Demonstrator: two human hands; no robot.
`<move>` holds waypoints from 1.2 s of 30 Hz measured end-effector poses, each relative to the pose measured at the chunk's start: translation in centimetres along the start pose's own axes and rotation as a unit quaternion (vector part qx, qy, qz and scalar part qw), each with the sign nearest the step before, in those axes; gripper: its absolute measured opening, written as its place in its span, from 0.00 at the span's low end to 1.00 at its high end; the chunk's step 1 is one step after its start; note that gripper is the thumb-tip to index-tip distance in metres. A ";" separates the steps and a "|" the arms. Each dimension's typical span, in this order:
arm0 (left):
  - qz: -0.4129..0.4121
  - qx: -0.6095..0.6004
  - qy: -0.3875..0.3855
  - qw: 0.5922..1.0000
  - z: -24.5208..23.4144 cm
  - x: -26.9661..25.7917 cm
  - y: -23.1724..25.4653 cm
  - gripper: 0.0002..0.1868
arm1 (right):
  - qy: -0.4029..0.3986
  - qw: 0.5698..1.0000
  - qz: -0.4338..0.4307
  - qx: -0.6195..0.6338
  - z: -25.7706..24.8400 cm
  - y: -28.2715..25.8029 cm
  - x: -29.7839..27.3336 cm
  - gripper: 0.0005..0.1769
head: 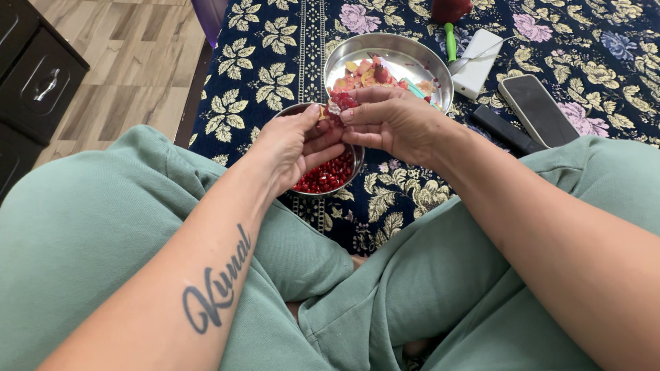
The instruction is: The person sits and separates pomegranate arils from the membrane by hand, placing the seeds into a small metal bowl and the discarded membrane into a larger metal plate. The person continues this process for several pieces until the bowl is partially filled.
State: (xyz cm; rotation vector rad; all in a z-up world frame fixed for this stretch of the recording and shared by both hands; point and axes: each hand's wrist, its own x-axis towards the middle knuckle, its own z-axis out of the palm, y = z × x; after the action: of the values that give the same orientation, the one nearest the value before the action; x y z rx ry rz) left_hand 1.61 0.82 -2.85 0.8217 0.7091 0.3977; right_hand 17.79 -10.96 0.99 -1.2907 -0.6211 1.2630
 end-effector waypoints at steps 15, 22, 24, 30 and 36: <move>0.165 0.365 0.159 0.902 1.2 -3.4 1.0 0.08 | 0.117 0.988 -0.042 -0.096 -1.5 -2.7 -1.4 0.25; 0.202 0.491 0.163 0.832 5.9 0.8 2.5 0.10 | 0.178 0.976 -0.079 -0.099 -6.7 -6.5 -3.9 0.21; 0.226 0.588 0.161 0.760 7.2 2.8 2.8 0.17 | 0.173 0.979 -0.066 -0.082 -8.0 -6.0 -4.1 0.19; 0.163 0.633 0.112 0.748 7.6 4.6 2.5 0.13 | 0.198 0.976 -0.067 -0.068 -9.1 -4.7 -2.7 0.19; 0.085 0.382 -0.049 0.919 8.3 5.2 4.2 0.20 | 0.175 0.981 -0.083 -0.030 -9.1 -4.7 -1.2 0.18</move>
State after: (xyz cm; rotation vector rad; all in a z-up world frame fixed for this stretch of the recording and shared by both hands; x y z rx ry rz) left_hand 10.92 2.12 2.16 1.6422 0.7022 0.2214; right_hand 27.22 -14.32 3.43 -1.4381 -0.5043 0.8600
